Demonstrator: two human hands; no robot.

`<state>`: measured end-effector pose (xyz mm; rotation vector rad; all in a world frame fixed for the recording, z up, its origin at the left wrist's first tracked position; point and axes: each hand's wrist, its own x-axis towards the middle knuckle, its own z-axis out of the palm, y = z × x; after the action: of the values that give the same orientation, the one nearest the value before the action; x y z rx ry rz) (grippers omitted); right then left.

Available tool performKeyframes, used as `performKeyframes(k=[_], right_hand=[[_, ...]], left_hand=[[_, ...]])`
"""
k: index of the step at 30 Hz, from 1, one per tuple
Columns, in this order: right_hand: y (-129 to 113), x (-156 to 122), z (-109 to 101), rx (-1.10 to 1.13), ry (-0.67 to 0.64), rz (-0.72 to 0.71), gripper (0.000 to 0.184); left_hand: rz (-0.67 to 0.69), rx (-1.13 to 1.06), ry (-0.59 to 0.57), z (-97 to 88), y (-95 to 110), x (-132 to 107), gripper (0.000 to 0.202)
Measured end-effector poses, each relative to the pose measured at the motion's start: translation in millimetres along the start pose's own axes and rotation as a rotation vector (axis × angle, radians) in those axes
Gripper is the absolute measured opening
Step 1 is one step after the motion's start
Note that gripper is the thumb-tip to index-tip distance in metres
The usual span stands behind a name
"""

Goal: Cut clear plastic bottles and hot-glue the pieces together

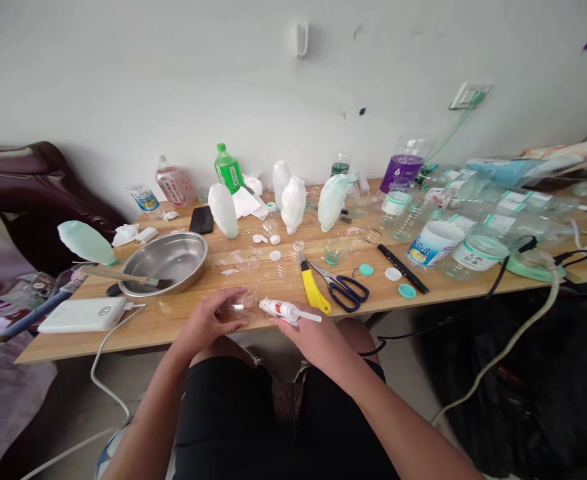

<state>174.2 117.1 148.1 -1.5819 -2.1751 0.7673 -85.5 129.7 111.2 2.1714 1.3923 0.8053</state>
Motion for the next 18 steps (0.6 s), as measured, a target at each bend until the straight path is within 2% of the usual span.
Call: performKeyframes(k=[5,10,18], right_hand=[[-7,-11,-3,0.067,-0.03,-0.025,0.022],[-10,-15,-3,0.06,-0.034,-0.027,0.023],[-5,-5,4,-0.127,0.064,0.035,0.034]], left_hand=[[0.025,0.024,0.02,2.1,-1,0,0.06],[0.044,0.043,0.034,3.9,-3,0,0.062],[0.046,0.05,0.033,2.4,-1,1,0.062]])
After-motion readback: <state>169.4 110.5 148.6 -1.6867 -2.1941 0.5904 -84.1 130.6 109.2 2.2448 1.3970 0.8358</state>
